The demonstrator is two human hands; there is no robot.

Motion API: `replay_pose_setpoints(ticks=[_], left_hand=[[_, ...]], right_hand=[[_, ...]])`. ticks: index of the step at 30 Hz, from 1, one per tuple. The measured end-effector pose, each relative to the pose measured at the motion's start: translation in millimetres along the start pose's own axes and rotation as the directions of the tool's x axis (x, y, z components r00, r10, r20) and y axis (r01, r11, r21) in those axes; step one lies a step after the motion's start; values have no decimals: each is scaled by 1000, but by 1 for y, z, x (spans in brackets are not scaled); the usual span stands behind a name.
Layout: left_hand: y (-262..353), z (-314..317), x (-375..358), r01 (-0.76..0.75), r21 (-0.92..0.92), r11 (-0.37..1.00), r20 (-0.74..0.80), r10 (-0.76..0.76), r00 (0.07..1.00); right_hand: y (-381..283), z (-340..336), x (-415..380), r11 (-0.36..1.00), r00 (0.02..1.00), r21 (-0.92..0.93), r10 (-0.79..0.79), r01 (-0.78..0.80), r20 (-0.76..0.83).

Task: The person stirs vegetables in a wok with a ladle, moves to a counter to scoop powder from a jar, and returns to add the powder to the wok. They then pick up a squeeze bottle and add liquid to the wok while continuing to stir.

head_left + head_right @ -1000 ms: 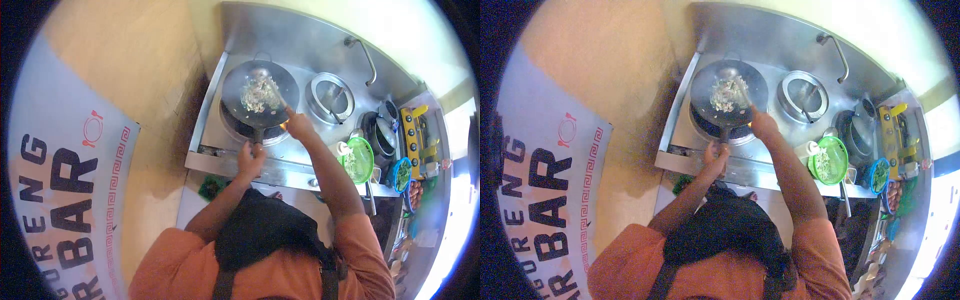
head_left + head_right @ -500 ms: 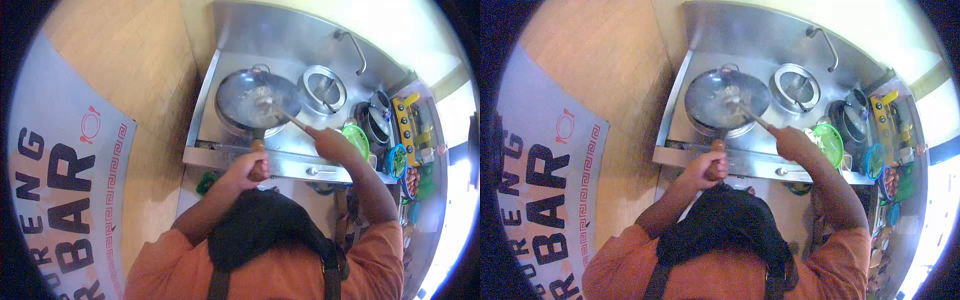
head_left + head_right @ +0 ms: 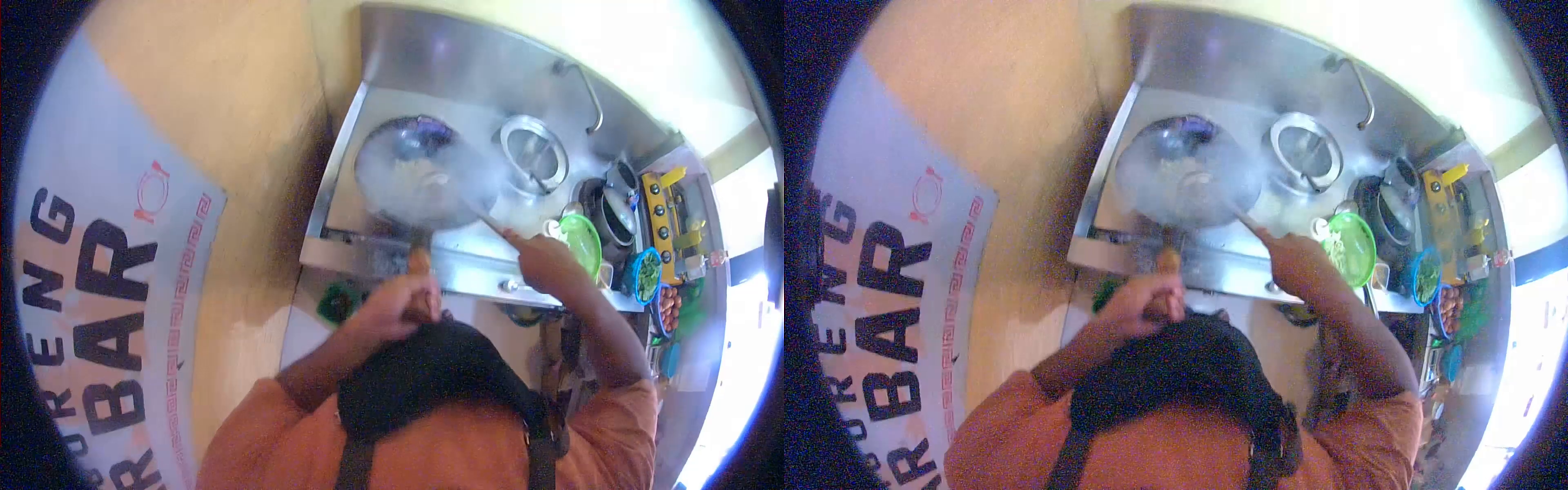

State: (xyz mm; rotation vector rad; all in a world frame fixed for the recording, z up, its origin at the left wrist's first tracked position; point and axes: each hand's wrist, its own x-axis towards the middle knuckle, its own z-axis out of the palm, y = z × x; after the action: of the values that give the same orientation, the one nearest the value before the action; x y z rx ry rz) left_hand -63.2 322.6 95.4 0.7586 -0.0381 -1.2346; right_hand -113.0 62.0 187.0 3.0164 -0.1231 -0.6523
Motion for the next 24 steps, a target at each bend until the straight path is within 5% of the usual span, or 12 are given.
replay_pose_setpoints(ticks=[2,3,5,8,14,20,24], left_hand=[[3,2,15,79,-84,993,-41,-83,996],[-7,-26,34,11,46,999,3,-11,1000],[0,-51,64,-4,-116,993,44,10,999],[9,-67,96,32,-262,965,-31,-42,999],[-2,-106,128,10,-165,986,-35,-16,999],[-29,-137,148,-16,-143,990,23,19,1000],[-24,-132,142,-61,-94,994,-89,52,995]], right_hand=[[11,-2,16,999,998,-6,52,-53,-44],[18,-5,24,999,995,-21,44,-46,-89],[35,0,37,1000,978,-29,4,-10,-206],[40,-19,20,995,981,-52,69,-79,-179],[43,-11,3,986,984,-104,120,-134,-131],[50,83,109,965,960,206,201,-161,-193],[40,73,148,903,919,411,261,-124,-295]])
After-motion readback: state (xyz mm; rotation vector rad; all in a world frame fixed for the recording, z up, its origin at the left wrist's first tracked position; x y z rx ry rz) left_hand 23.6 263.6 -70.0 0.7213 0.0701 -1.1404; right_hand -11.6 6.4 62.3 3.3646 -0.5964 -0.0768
